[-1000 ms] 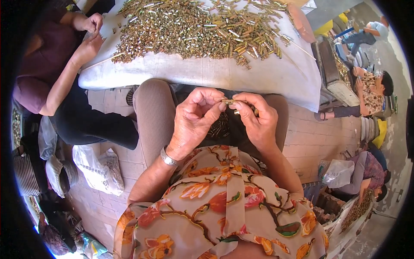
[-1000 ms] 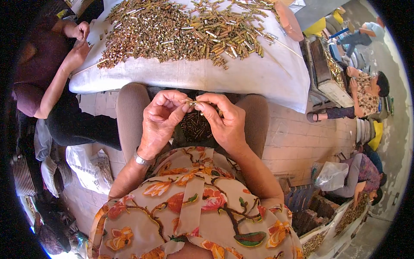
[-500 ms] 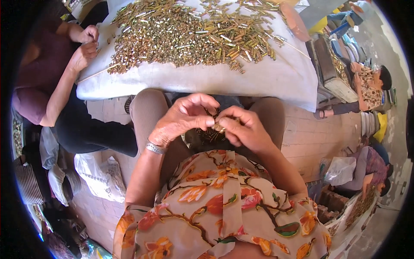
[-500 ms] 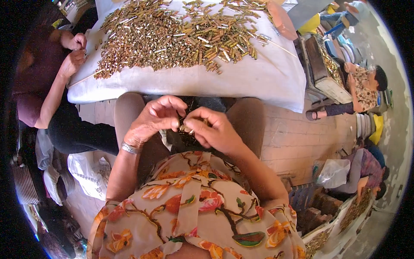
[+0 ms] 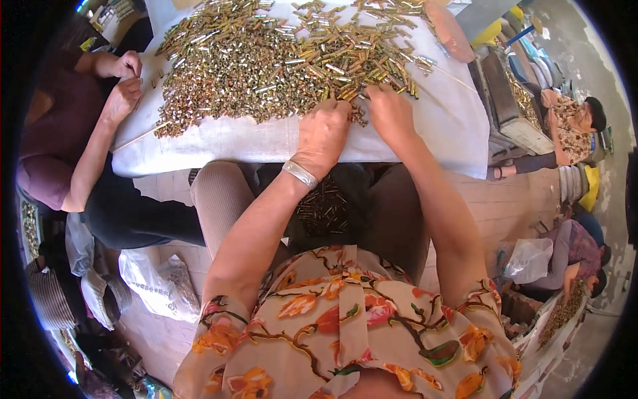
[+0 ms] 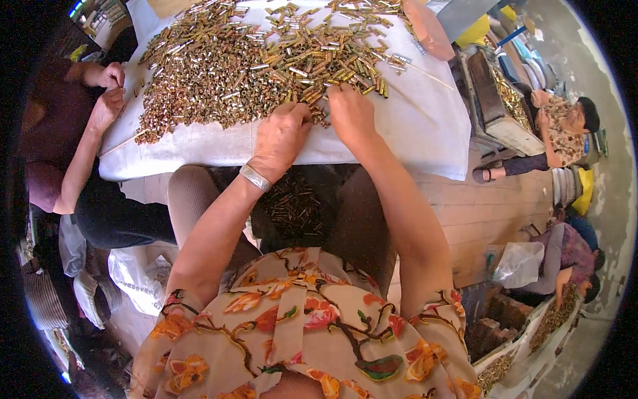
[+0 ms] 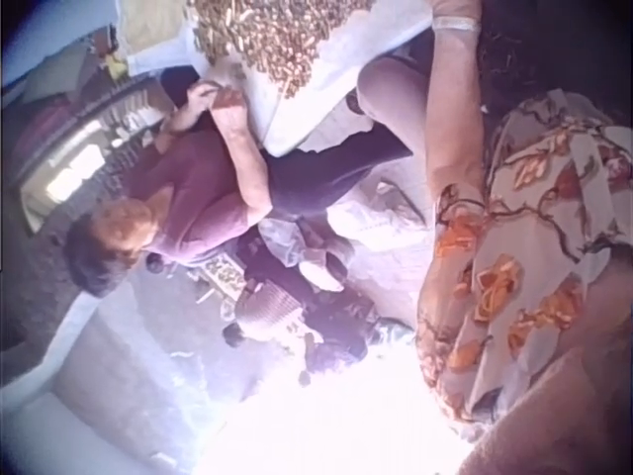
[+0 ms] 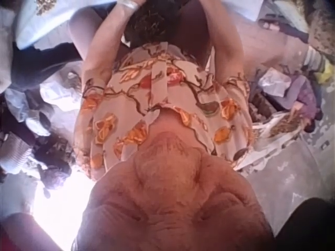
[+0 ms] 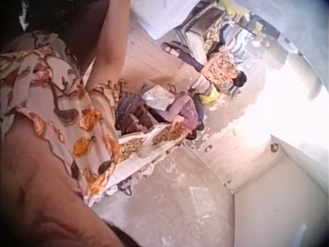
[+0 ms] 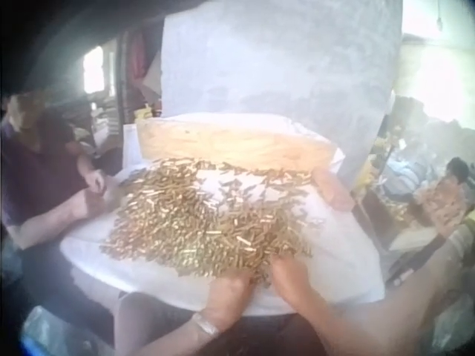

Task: The person sorts through small metal components by hand on a work surface.

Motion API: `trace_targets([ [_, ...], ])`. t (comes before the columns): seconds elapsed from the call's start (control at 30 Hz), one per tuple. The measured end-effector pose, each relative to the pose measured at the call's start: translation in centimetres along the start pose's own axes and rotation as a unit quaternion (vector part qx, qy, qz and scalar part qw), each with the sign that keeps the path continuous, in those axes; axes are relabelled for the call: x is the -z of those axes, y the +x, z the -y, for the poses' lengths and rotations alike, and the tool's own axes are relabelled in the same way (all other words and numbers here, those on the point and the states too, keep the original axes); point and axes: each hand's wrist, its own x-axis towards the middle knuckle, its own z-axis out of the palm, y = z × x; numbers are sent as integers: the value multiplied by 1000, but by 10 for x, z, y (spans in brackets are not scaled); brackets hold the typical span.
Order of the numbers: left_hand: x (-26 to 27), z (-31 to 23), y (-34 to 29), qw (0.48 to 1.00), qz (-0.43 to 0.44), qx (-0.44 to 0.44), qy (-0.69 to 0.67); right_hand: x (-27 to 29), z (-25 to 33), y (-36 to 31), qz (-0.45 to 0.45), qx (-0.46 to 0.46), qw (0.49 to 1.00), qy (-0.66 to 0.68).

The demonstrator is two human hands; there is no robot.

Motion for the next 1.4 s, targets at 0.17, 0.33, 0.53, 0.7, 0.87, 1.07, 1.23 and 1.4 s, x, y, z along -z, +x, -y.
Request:
trace_targets([
  [0.17,-7,6,1,993,-37,-71,82,-2,11,13,61,39,995,-71],
  [0.33,9,8,-17,997,-39,-56,-39,5,-9,-7,33,52,998,32],
  [0.53,46,4,-56,821,123,231,-508,59,27,-46,144,-192,800,550],
  [0.7,72,-15,-89,692,109,280,-657,80,76,-89,115,-205,750,618],
  [0.87,80,-21,-110,685,73,277,-670,81,99,-113,23,-150,788,596],
  [1.07,83,-28,-120,701,44,248,-667,81,110,-119,11,-133,808,574],
  [1.23,86,-32,-122,716,24,236,-656,80,114,-122,3,-116,815,568],
  [1.4,85,-35,-123,751,9,214,-625,78,117,-125,-12,-117,808,577],
])
